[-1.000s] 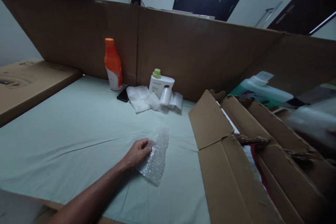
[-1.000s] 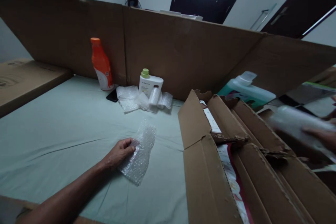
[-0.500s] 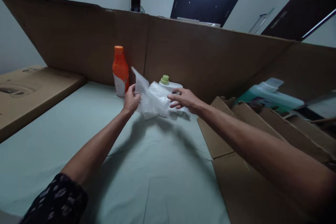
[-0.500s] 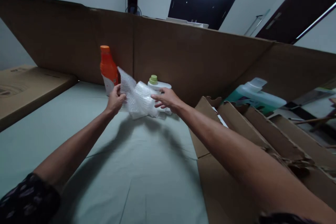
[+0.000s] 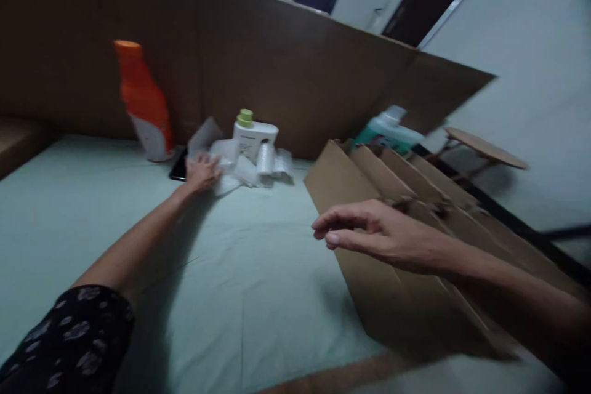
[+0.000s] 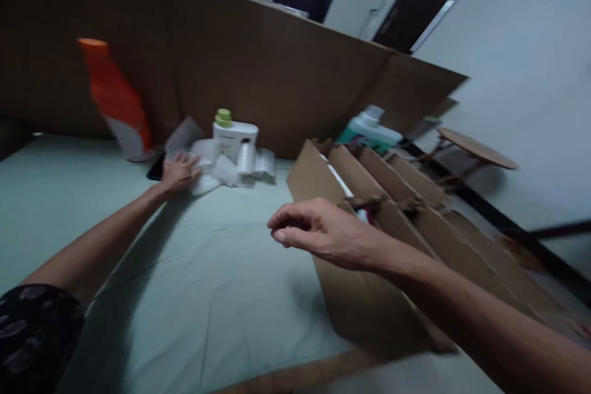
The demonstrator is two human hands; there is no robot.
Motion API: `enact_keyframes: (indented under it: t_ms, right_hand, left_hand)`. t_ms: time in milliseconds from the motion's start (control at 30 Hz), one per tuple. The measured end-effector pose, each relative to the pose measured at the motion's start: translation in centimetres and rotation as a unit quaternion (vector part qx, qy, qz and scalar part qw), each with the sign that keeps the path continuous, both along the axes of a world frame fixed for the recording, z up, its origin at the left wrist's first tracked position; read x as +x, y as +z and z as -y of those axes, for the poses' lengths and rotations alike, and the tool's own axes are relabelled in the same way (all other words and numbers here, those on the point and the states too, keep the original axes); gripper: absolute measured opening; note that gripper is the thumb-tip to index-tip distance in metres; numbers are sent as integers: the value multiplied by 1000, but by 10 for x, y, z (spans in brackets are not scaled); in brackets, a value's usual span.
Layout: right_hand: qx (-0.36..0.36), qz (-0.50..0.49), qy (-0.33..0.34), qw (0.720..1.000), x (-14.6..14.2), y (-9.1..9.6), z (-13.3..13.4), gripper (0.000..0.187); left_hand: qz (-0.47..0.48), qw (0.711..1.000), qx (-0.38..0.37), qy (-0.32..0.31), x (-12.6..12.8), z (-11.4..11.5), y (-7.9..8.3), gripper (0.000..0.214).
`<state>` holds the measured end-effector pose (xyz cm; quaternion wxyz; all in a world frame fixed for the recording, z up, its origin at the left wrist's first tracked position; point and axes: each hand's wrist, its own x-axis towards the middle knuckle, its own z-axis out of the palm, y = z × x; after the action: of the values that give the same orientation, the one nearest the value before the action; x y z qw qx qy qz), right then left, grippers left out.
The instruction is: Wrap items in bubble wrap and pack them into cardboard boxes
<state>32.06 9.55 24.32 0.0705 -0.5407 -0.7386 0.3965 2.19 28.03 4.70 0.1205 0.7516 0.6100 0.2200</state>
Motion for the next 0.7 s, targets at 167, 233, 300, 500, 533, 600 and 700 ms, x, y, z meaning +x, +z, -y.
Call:
enact_keyframes:
  t_ms: [167,233,300,500,533,600,700]
  right_hand:
    - [222,166,-167,946,87,26,121,41]
    - [313,255,-190,895,112,5,164,47]
    - [376,301,-180,858,123,-27,190,55]
    - [489,247,-152,822,114,-99,173,31]
    - [508,226,-153,817,111,-104,167,22]
    - [533,185,-130,815,104,-107,161,14]
    - [541,147,-61,826,85,-103,164,26]
  left_hand:
    - [-30,999,7,7,-5,-6,10,48]
    - [-50,997,51,28,-5,10,12,51]
    - [-70,993,95,29,-1,37,13,55]
    - [-58,993,93,-44,29,129,1,65]
    - [-47,992,91,-67,33,141,-2,65]
    - [-20,990,88,-106,35,165,-7,64]
    - [43,987,73,-137,30,197,-7,62]
